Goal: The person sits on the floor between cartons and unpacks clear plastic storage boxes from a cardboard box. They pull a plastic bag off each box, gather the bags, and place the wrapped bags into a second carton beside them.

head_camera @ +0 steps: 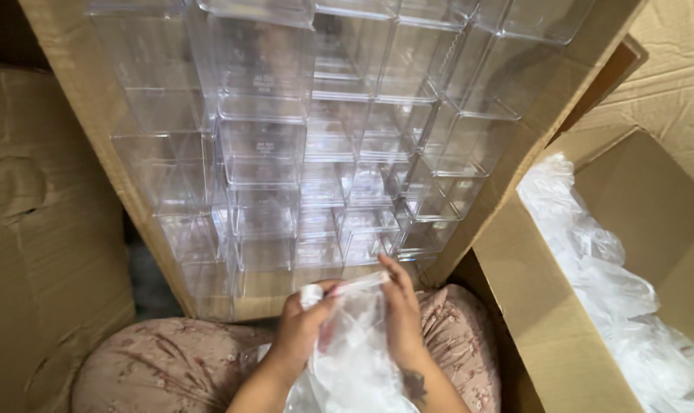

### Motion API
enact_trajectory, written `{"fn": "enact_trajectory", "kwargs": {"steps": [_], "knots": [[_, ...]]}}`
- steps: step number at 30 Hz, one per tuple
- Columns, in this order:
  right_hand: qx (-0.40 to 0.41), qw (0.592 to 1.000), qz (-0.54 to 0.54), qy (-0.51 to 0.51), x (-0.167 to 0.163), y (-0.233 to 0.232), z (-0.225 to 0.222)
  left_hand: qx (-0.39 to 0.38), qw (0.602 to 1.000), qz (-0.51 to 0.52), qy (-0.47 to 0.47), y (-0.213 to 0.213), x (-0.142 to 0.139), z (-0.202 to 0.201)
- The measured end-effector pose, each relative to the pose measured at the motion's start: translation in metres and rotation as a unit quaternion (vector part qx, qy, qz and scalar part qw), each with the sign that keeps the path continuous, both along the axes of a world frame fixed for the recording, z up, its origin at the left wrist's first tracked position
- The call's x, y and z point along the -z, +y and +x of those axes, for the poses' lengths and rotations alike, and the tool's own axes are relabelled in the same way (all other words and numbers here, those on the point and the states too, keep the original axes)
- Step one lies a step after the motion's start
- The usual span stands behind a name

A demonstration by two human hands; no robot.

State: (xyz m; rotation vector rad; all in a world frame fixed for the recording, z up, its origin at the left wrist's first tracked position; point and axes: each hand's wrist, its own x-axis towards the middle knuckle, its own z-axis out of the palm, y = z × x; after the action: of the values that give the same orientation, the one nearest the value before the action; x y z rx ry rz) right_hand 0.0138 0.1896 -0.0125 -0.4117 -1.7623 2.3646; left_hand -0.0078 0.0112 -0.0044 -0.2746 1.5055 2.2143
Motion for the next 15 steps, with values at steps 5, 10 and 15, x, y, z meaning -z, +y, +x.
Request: {"fn": "enact_trajectory", "kwargs": {"steps": [5,10,15], "knots": [[-0.056,0.967,-0.224,-0.106,-0.008,0.002,0.001,-0.053,0.994,-0.055,0.076,0.004,0.022,0.004],[-0.072,0.996,-0.008,0.053,-0.002,0.016,0.006,-0.064,0.996,0.029,0.063,0.007,0.042,0.002],[-0.071,0.997,-0.019,-0.017,0.037,0.035,-0.009,0.157,0.956,-0.179,-0.172,0.019,0.033,0.017]]}}
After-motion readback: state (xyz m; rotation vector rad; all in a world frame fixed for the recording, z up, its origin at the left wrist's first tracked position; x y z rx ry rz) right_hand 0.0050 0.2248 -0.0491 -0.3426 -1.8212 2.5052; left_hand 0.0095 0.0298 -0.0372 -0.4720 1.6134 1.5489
